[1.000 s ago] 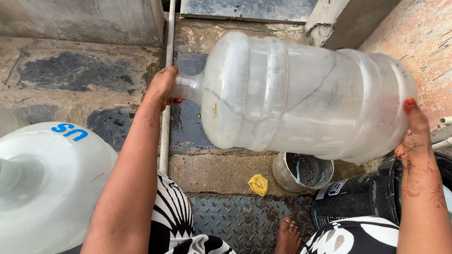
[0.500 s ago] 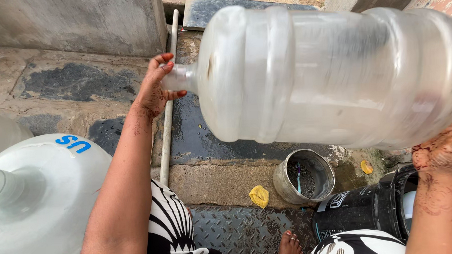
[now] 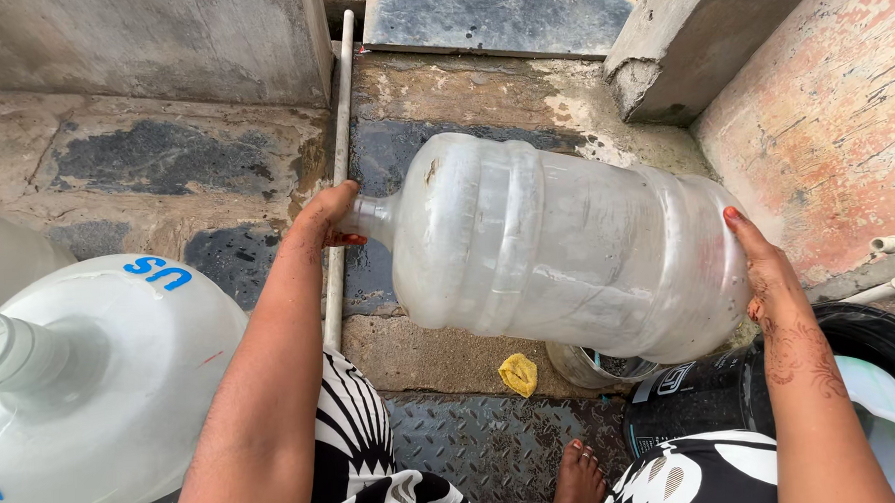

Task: The person washes the exterior of a large plastic water jug using a sponge and then shakes the jug to rinse its interior.

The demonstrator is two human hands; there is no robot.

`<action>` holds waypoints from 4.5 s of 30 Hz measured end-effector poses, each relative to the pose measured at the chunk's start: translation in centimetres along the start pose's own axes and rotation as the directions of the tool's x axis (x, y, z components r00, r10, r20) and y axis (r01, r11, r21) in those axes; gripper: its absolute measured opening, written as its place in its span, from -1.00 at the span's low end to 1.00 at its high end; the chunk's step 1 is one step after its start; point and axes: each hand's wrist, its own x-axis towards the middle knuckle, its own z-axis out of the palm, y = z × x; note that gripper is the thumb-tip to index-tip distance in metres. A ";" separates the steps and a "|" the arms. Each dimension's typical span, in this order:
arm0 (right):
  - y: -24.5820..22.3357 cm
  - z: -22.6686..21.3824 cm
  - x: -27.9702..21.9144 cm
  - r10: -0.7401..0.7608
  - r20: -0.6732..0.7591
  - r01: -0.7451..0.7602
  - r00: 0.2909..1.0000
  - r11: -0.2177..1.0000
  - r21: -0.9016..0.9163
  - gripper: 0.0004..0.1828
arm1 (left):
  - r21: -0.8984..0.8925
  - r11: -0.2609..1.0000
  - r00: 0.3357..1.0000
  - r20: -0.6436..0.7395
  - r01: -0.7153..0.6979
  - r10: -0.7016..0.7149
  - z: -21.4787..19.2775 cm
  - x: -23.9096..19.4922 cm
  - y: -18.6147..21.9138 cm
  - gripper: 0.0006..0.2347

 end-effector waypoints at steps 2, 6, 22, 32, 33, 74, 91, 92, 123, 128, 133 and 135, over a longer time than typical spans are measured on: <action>0.2 -0.1 0.0 -0.032 0.002 0.032 0.999 0.999 0.002 0.12 | -0.006 1.000 1.000 -0.007 -0.026 0.026 -0.3 0.8 0.0 -0.61; -0.6 -0.3 -0.4 -0.113 0.003 0.112 0.994 0.991 0.067 0.11 | -0.097 0.987 0.992 -0.029 -0.125 0.123 0.0 1.7 0.2 -0.64; 1.1 -1.0 1.0 -0.007 -0.098 -0.012 0.995 0.982 -0.190 0.16 | 0.145 0.989 1.000 -0.015 -0.022 0.024 1.4 2.2 0.4 -0.54; 1.1 -1.8 1.5 0.060 -0.077 -0.080 0.995 0.953 -0.292 0.18 | 0.285 0.958 1.000 0.018 -0.018 0.014 2.8 1.2 1.1 -0.46; 1.2 -1.9 1.8 0.057 -0.056 -0.071 0.997 0.956 -0.284 0.18 | 0.292 0.956 1.000 0.027 -0.019 0.012 2.9 1.0 1.2 -0.45; 4.9 -3.1 5.1 -0.227 -0.080 0.220 0.971 0.972 -0.088 -0.02 | 0.073 0.970 0.972 -0.021 -0.233 0.235 -0.1 -3.5 3.5 -0.54; 1.6 -2.0 2.2 -0.293 -0.048 0.297 0.955 0.944 0.142 0.20 | -0.240 0.925 0.950 -0.177 -0.295 0.257 -0.1 -3.0 3.8 -0.41; 1.9 -2.0 2.5 -0.286 -0.042 0.289 0.957 0.947 0.140 0.16 | -0.225 0.935 0.957 -0.162 -0.273 0.240 -0.1 -2.5 3.3 -0.43; -0.1 -3.9 -0.3 -0.660 0.002 0.646 0.751 0.735 0.205 0.02 | -0.321 0.751 0.817 -0.220 -0.577 0.534 -0.9 -3.3 4.9 -0.76; -2.7 -4.3 -3.1 -0.723 -0.079 0.684 0.686 0.605 0.407 0.21 | -0.554 0.654 0.811 -0.069 -0.516 0.581 -0.9 -7.0 5.9 -0.66; -0.8 -2.0 -0.6 -0.591 -0.036 0.576 0.806 0.767 0.282 0.39 | -0.228 0.936 0.960 0.022 -0.267 0.279 0.5 -3.5 3.3 -0.51; -0.5 -2.0 -0.1 -0.524 -0.020 0.513 0.852 0.824 0.241 0.37 | -0.145 0.952 0.963 -0.040 -0.270 0.267 0.3 -1.7 2.9 -0.50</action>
